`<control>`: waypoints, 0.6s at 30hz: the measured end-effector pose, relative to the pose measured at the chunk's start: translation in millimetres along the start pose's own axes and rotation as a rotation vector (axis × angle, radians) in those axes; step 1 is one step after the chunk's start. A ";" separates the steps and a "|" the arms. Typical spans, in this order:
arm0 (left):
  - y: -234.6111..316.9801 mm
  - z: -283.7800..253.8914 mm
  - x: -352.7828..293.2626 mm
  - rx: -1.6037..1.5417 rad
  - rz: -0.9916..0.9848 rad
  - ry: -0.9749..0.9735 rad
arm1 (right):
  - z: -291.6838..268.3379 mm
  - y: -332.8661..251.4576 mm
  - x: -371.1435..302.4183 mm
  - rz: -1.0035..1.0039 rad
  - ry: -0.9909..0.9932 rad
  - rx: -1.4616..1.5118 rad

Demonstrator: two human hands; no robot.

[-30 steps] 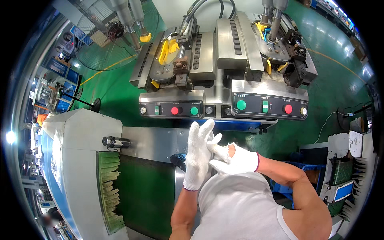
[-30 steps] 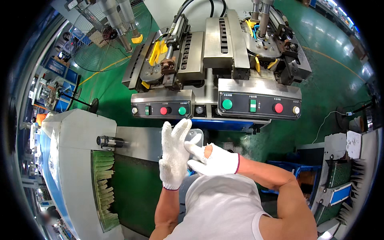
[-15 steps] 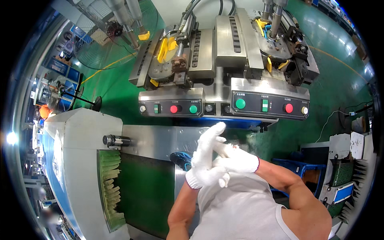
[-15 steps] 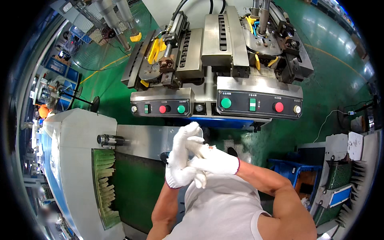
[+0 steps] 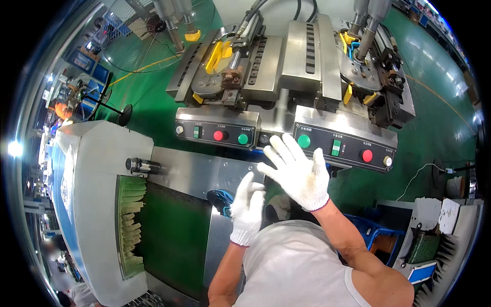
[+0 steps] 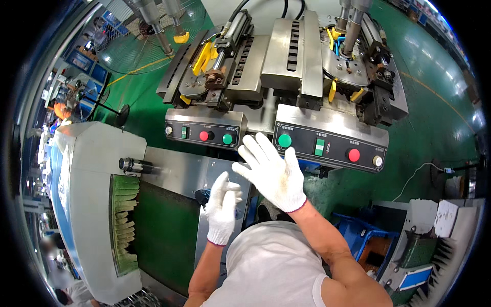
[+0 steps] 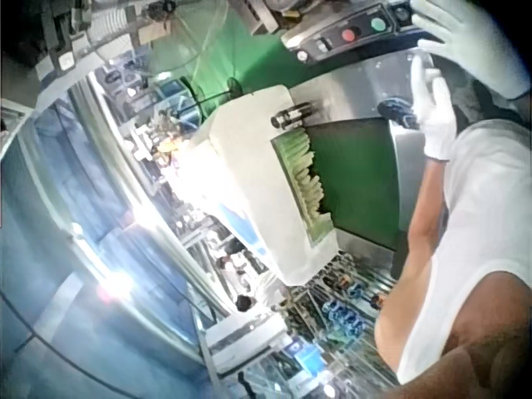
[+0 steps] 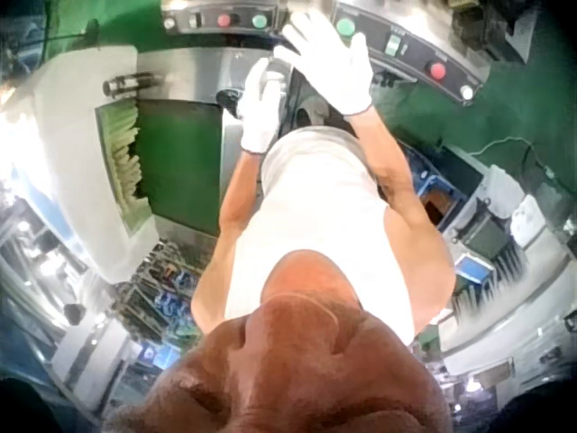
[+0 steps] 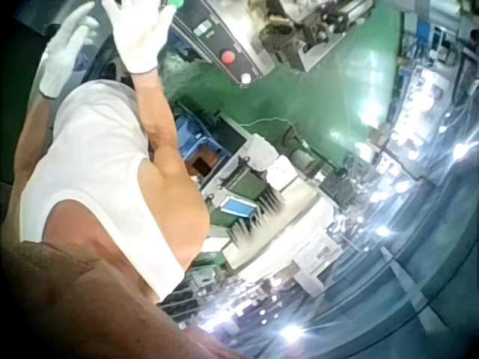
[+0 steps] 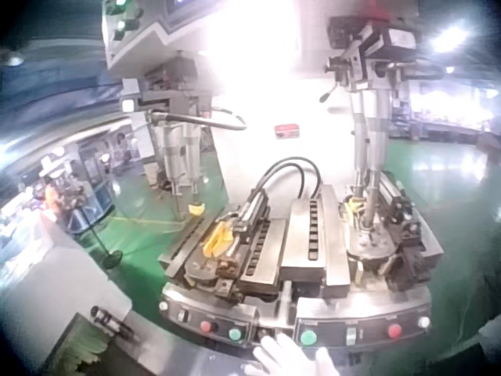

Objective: The person operates machinery to process shoes. They take blue sneakers from a conveyor belt, place them individually onto a press machine, activate the machine to shape or attach components, and then return the sneakers to the conveyor belt.

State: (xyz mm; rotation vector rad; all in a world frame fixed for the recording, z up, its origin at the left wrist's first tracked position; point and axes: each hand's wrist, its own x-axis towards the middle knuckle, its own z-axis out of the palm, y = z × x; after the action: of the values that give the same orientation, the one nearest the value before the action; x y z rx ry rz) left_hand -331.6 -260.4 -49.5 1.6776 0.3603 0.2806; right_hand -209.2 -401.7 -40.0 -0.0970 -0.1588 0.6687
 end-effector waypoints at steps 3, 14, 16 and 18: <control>10.9 20.1 7.3 0.182 -0.061 -0.054 | -7.2 3.8 -2.8 0.029 -0.076 -0.186; -0.9 41.6 11.1 0.077 -0.224 -0.184 | -17.8 1.6 5.5 0.178 -0.272 -0.927; 3.9 34.8 7.6 0.053 -0.201 -0.175 | -12.5 6.0 10.4 0.160 -0.347 -1.036; -12.0 33.2 8.6 0.174 0.047 -0.103 | 9.0 0.0 9.6 0.161 -0.378 -1.024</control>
State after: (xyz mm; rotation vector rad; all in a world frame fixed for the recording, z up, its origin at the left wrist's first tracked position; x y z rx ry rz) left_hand -311.8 -285.9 -66.1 1.8662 0.2747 0.2012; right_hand -203.3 -395.3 -30.0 -0.9770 -0.8580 0.7061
